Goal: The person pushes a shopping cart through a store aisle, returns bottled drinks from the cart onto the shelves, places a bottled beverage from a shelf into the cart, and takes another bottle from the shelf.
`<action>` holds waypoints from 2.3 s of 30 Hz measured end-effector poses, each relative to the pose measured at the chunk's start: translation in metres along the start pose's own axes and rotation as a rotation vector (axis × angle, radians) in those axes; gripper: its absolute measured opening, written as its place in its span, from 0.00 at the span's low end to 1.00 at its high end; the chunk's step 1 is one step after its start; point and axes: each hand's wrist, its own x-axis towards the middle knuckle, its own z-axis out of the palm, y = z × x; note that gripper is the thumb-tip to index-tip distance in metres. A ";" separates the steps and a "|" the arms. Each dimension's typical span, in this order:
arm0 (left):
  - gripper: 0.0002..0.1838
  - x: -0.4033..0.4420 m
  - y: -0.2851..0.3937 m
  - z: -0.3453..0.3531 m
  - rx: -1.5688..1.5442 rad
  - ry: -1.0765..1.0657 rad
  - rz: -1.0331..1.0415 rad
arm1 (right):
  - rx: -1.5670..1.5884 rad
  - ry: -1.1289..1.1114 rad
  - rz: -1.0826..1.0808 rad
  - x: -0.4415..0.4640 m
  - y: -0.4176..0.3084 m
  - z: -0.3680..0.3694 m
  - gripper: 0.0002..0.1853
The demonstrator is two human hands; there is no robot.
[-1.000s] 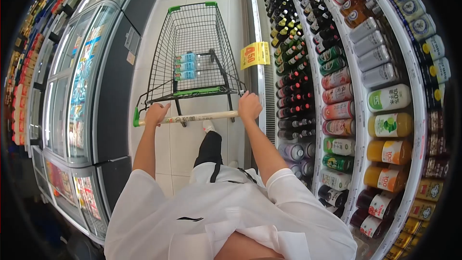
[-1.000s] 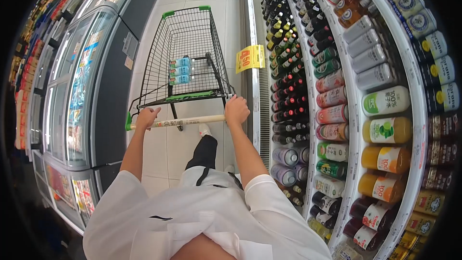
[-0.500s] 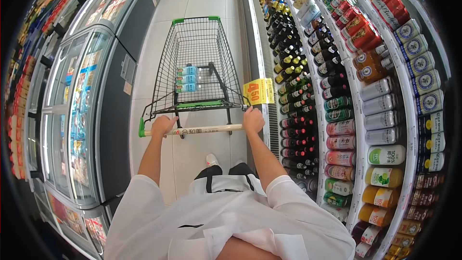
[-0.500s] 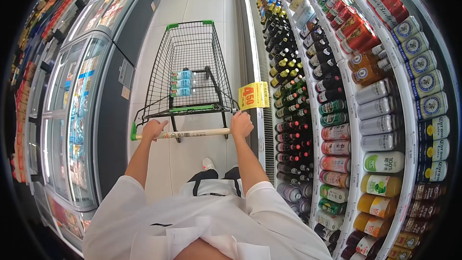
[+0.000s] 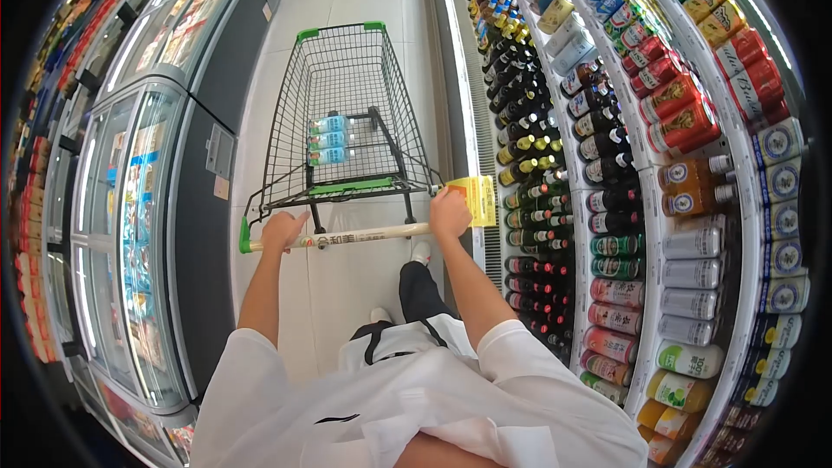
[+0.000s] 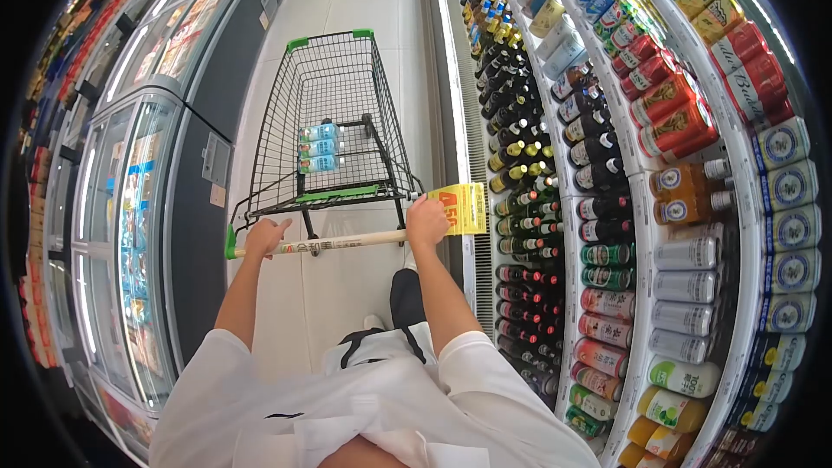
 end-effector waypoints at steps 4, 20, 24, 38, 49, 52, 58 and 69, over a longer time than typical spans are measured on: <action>0.38 0.031 0.038 -0.011 -0.057 0.044 -0.021 | 0.030 -0.064 -0.043 0.064 -0.016 0.005 0.21; 0.31 0.171 0.185 -0.095 -0.183 0.192 -0.041 | 0.098 -0.084 -0.104 0.297 -0.121 0.040 0.20; 0.32 0.241 0.196 -0.136 -0.188 0.171 -0.011 | 0.119 -0.079 -0.093 0.338 -0.166 0.055 0.20; 0.35 0.432 0.236 -0.289 0.031 0.007 0.014 | 0.153 -0.062 -0.086 0.435 -0.315 0.087 0.20; 0.34 0.533 0.312 -0.360 -0.015 -0.006 0.013 | 0.108 -0.140 -0.069 0.560 -0.393 0.113 0.22; 0.35 0.564 0.345 -0.376 -0.037 0.026 0.007 | 0.105 -0.127 -0.103 0.615 -0.411 0.124 0.22; 0.35 0.619 0.422 -0.406 -0.071 0.073 -0.027 | 0.113 -0.121 -0.147 0.734 -0.452 0.141 0.21; 0.32 0.742 0.521 -0.479 -0.140 0.244 -0.001 | 0.181 -0.098 -0.190 0.903 -0.540 0.173 0.22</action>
